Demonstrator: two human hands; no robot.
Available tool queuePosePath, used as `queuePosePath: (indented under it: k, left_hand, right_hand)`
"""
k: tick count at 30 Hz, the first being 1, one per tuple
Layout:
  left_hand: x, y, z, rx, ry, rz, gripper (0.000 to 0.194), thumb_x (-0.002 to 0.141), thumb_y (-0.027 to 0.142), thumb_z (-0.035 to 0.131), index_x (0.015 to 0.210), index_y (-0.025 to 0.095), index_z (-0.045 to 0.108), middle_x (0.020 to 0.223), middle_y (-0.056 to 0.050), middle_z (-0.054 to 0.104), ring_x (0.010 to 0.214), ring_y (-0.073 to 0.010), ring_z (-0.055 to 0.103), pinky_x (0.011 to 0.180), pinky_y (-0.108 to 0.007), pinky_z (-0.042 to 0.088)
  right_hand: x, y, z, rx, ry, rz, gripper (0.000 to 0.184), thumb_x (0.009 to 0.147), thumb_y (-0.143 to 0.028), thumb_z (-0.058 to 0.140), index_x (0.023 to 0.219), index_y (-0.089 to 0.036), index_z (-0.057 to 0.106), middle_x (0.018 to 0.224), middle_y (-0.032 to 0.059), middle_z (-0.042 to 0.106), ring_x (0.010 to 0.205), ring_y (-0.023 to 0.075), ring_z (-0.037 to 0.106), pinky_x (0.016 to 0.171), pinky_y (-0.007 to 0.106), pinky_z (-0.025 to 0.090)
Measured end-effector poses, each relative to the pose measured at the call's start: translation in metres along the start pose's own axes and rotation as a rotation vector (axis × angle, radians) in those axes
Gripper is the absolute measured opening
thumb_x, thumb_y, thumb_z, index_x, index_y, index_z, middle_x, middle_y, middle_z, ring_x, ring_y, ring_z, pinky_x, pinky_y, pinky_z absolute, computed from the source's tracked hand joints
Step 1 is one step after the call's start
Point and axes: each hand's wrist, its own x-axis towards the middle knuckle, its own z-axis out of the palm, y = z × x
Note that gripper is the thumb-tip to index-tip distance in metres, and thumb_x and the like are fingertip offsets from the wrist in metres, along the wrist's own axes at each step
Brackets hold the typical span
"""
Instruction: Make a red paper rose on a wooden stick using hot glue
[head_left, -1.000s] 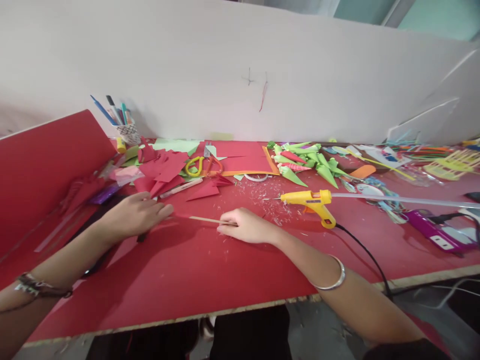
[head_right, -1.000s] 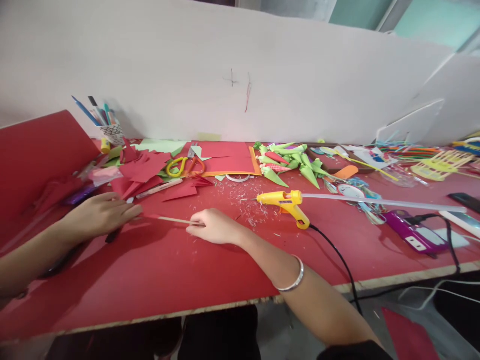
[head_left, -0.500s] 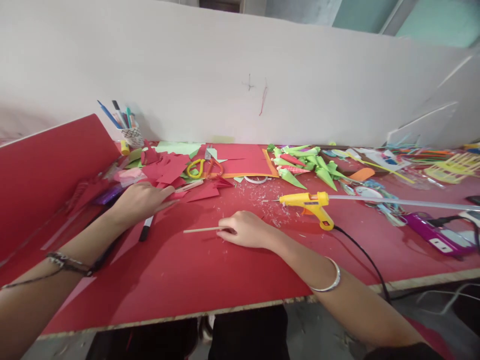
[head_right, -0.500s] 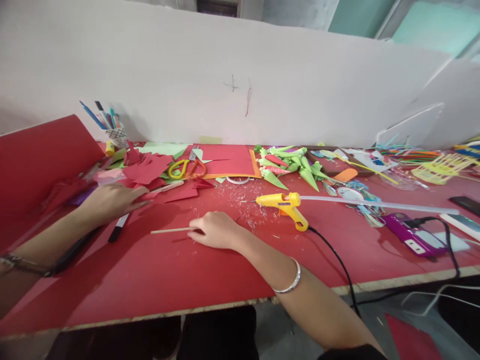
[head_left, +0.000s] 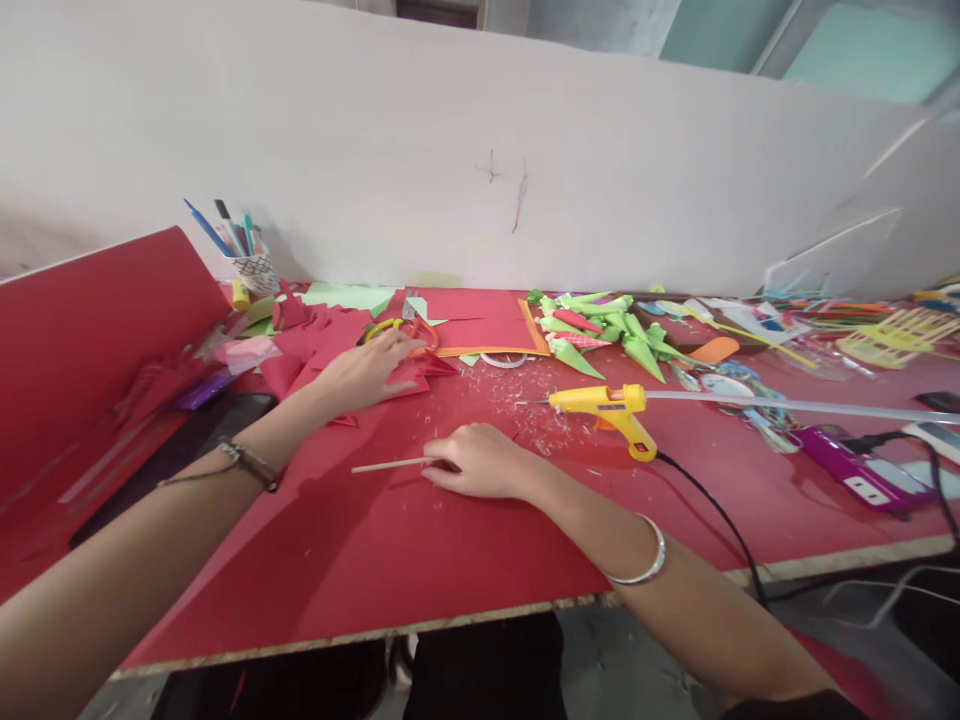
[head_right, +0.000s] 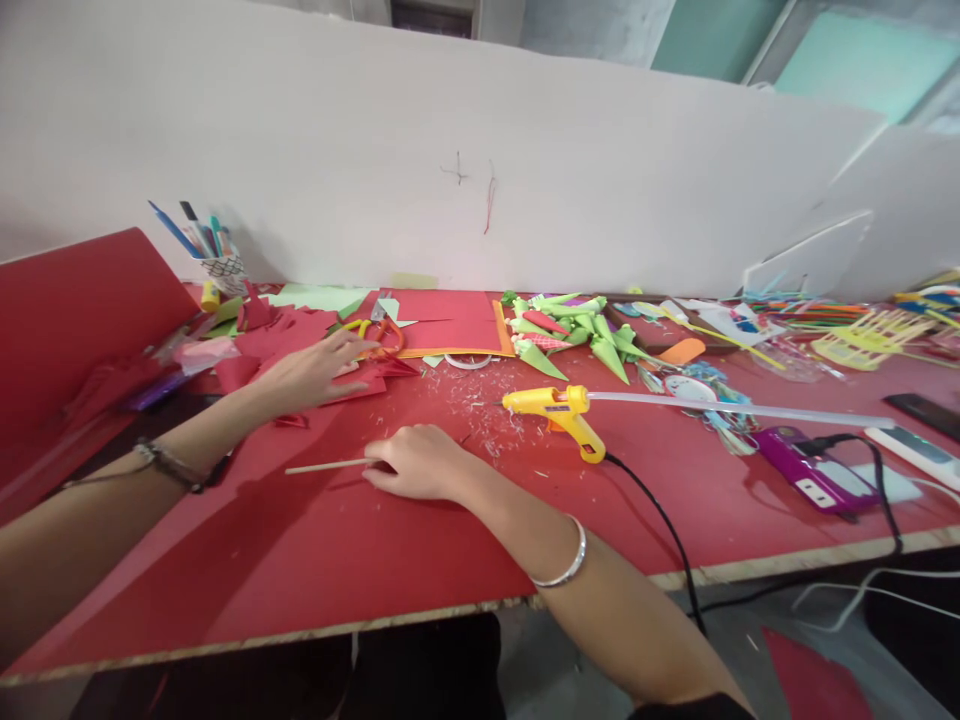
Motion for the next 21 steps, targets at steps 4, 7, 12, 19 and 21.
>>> queuePosePath:
  k: [4,7,12,19,21]
  left_hand:
    - [0.028,0.014,0.009,0.019,-0.048,0.146,0.053,0.077,0.039,0.049,0.126,0.023,0.034,0.125,-0.010,0.038,0.102,-0.0253,0.049,0.077,-0.033,0.042]
    - [0.041,0.015,0.016,0.052,-0.072,0.098,0.048,0.078,0.035,0.050,0.123,0.021,0.039,0.119,-0.011,0.045,0.102,-0.0270,0.049,0.078,-0.034,0.040]
    - [0.051,0.007,0.028,-0.042,-0.066,-0.002,0.039,0.075,0.031,0.051,0.111,0.018,0.052,0.111,-0.011,0.051,0.093,-0.0265,0.054,0.072,-0.033,0.040]
    - [0.059,0.005,0.020,-0.238,0.061,-0.105,0.027,0.078,0.031,0.042,0.074,0.013,0.062,0.090,-0.010,0.055,0.083,-0.0225,0.053,0.069,-0.032,0.038]
    - [0.056,0.005,0.011,-0.349,0.098,-0.117,0.029,0.079,0.032,0.040,0.072,0.013,0.061,0.089,-0.009,0.054,0.081,-0.0206,0.052,0.069,-0.032,0.038]
  right_hand:
    - [0.000,0.001,0.001,-0.004,0.000,-0.028,0.026,0.083,-0.037,0.039,0.071,-0.019,0.054,0.059,0.0006,0.057,0.053,0.0102,0.047,0.048,0.023,0.019]
    - [-0.001,0.001,0.001,0.004,0.004,-0.035,0.026,0.083,-0.037,0.039,0.070,-0.019,0.053,0.059,0.0005,0.057,0.052,0.0100,0.046,0.048,0.023,0.019]
    - [-0.001,0.000,0.000,0.004,-0.009,-0.027,0.025,0.083,-0.036,0.040,0.071,-0.019,0.053,0.061,0.0005,0.057,0.054,0.0102,0.047,0.048,0.023,0.018]
    - [0.000,-0.001,-0.002,-0.022,-0.034,-0.019,0.023,0.084,-0.034,0.040,0.076,-0.019,0.055,0.063,0.0008,0.058,0.056,0.0109,0.048,0.048,0.023,0.018]
    - [0.000,-0.001,-0.002,-0.018,-0.032,-0.013,0.022,0.084,-0.033,0.040,0.078,-0.019,0.056,0.064,0.0011,0.059,0.057,0.0108,0.048,0.049,0.023,0.018]
